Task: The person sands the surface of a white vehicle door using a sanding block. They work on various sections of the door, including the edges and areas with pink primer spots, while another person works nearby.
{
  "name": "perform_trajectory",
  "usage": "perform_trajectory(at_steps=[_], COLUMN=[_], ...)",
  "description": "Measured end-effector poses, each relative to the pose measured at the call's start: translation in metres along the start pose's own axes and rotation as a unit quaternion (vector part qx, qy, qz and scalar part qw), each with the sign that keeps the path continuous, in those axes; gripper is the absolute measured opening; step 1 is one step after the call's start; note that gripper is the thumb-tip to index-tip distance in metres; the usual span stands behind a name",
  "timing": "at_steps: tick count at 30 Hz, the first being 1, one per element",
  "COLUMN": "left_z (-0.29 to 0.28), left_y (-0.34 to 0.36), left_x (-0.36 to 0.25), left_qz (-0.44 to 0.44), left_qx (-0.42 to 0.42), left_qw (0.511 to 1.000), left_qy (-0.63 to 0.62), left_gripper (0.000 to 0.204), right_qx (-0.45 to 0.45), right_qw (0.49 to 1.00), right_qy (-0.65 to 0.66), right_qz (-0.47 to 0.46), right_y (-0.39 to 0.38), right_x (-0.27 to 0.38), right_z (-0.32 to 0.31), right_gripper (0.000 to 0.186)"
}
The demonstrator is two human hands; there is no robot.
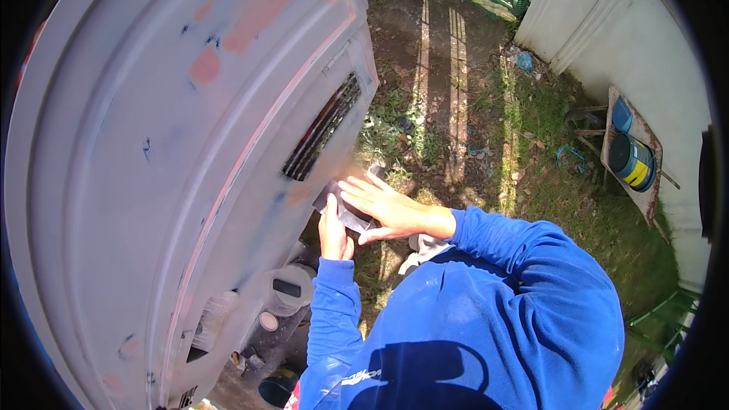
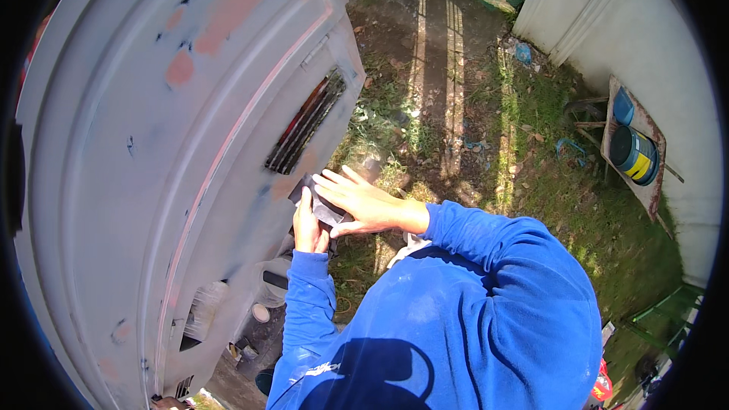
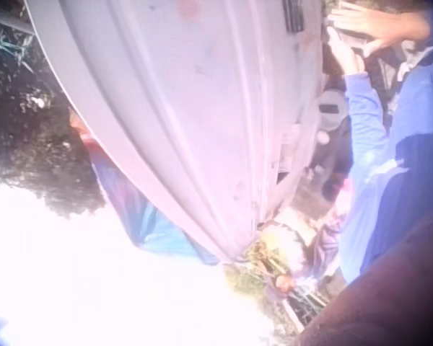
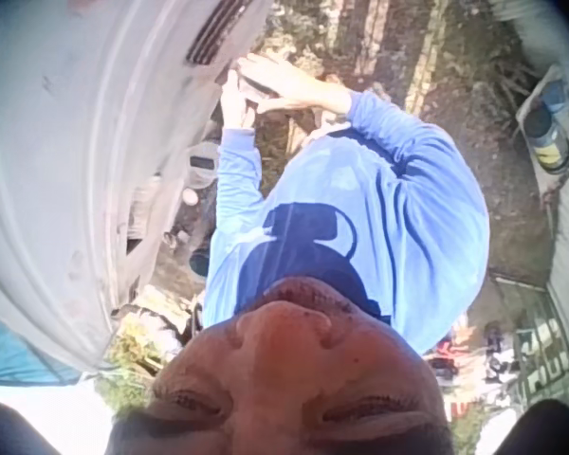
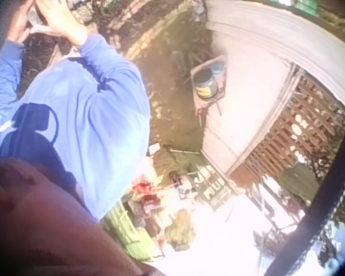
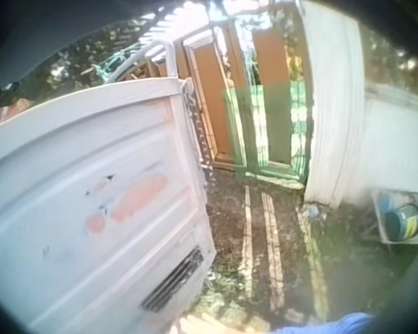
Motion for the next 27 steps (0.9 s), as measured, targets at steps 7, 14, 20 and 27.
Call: perform_trajectory(at_steps=[7,14,20,27], left_z=[0.069,0.096,0.162,0.218], left_y=[-0.033,0.006,0.06,0.128], left_x=[0.049,-0.041,-0.199,-0.211], left_qz=[-0.043,0.237,0.481,0.472], left_qx=[0.055,-0.088,-0.33,-0.379], left_qw=[0.997,0.942,0.594,0.276], left_qy=[-0.038,0.222,0.554,0.747], left_gripper=[0.045,0.034,0.023,0.024], right_qx=[-0.196,-0.155,-0.176,-0.241], right_qw=[0.498,0.545,0.661,0.693], right_qy=[0.753,0.71,0.505,0.315], right_qz=[0.384,0.418,0.526,0.602], right_y=[-0.078,-0.135,-0.243,-0.413], right_x=[-0.065,-0.141,-0.248,-0.375], right_z=[0.033,-0.027,-0.159,-0.288], right_gripper=[0.064,0.039,0.041,0.036])
Point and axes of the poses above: each hand's wrist, its own y-axis towards the middle knuckle, its own z-axis out of the palm, x = y × z, the point moved 5 cm from there along y, towards the middle knuckle, and after that the axes turned 8 degrees about y, right-handed, at the moved point
